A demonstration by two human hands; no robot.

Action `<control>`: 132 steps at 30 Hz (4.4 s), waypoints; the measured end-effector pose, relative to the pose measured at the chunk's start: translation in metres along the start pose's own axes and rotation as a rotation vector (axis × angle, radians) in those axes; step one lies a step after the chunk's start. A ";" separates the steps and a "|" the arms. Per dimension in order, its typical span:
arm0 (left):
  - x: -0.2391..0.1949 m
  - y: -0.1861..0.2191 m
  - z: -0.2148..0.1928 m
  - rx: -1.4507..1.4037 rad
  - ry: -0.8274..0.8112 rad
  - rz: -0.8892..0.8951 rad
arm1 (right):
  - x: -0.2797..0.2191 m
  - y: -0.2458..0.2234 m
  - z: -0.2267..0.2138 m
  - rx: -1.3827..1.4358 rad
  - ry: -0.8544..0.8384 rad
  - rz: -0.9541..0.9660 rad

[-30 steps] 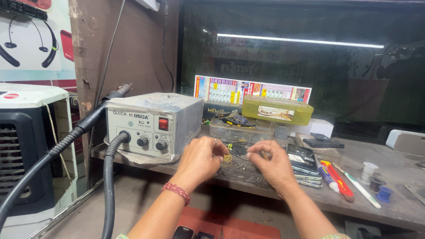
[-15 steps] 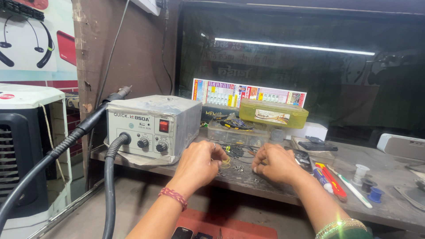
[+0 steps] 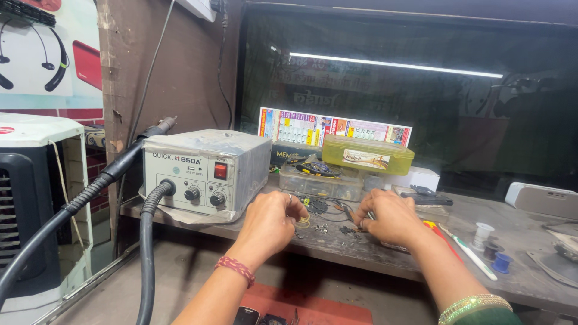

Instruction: The person sorts small electronic components and wires on a cluttered workbench. They pick up and place down various items, including a disassembled mobile phone, using their hands to organize the workspace.

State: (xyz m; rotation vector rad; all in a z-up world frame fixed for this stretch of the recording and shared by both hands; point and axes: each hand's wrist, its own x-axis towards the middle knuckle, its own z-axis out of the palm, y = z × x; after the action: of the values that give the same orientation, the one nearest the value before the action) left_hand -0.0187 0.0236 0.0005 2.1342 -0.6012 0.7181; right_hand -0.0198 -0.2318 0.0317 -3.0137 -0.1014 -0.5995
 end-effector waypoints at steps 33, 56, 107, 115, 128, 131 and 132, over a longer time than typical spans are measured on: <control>-0.078 -0.055 -0.054 0.186 -0.293 -0.232 | -0.070 -0.141 0.023 0.509 -0.233 -0.427; -0.109 -0.110 -0.027 0.410 -0.301 -0.356 | -0.076 -0.164 0.061 0.438 -0.278 -0.441; -0.108 -0.100 -0.017 0.371 -0.485 -0.540 | -0.088 -0.163 0.080 0.502 -0.157 -0.207; -0.107 -0.113 -0.012 0.332 -0.318 -0.339 | -0.090 -0.164 0.083 0.500 -0.168 -0.182; -0.103 -0.124 0.006 0.353 -0.224 -0.324 | -0.085 -0.156 0.086 0.519 -0.121 -0.232; -0.103 -0.118 0.000 0.413 -0.247 -0.295 | -0.088 -0.162 0.089 0.523 -0.145 -0.204; -0.103 -0.116 -0.001 0.442 -0.254 -0.279 | -0.088 -0.164 0.089 0.520 -0.154 -0.188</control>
State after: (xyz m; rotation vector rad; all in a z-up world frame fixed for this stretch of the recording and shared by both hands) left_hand -0.0219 0.1091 -0.1284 2.6781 -0.2760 0.4552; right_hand -0.0801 -0.0661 -0.0755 -2.5502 -0.4728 -0.2898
